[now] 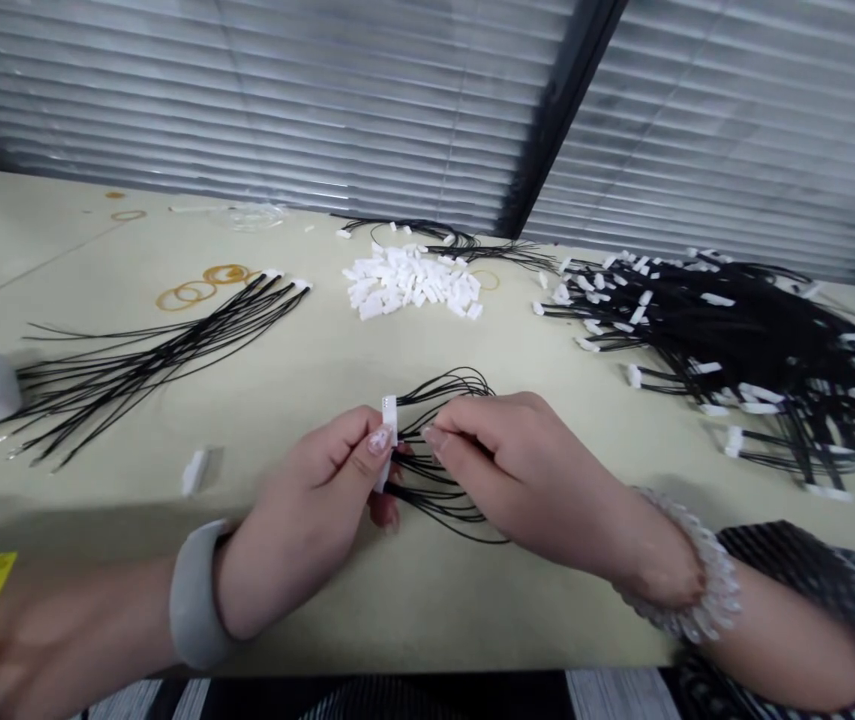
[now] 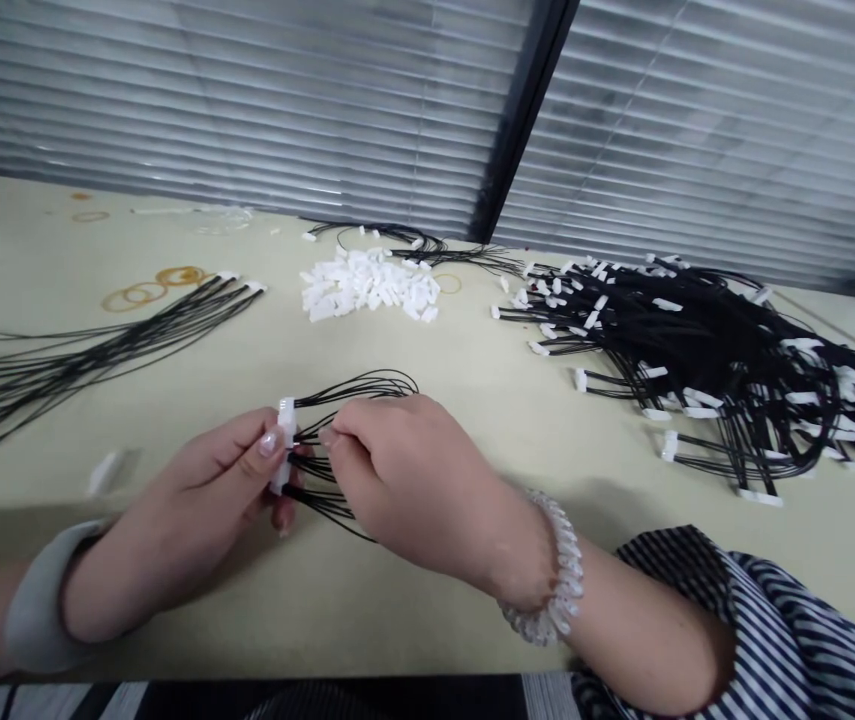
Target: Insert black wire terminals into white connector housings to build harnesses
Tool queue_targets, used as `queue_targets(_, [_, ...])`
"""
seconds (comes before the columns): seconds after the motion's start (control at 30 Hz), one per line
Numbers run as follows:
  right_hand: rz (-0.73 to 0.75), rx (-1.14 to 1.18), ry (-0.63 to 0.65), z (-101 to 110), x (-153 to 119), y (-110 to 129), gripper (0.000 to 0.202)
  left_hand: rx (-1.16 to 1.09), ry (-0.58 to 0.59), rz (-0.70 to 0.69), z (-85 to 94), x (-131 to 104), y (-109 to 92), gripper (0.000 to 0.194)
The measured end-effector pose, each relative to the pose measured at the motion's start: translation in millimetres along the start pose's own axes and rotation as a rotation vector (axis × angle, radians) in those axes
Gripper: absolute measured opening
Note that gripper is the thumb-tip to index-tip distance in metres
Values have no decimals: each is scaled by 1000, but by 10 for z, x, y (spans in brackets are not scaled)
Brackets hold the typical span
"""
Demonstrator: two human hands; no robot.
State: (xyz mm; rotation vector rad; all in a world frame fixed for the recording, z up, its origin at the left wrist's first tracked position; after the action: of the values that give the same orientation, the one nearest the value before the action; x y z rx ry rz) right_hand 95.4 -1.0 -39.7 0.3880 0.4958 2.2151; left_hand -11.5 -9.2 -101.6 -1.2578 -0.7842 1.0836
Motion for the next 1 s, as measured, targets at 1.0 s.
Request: queue_targets(1.0, [-325,683,-705,1434,-1247,-1157,29,123,371,-266,-42,-86,-558,29])
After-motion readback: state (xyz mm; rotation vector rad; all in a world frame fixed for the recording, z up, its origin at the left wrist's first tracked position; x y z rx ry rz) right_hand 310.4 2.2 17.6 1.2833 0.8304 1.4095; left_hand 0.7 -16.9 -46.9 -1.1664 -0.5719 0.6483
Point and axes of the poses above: each hand's wrist, its own x-axis towards the middle knuckle, its own z-axis out of the back of the hand, y = z × x, the point moved 8 cm from there along x, towards the middle knuckle, and after that the axes turned 7 degrees about y, right-handed, at the moved point
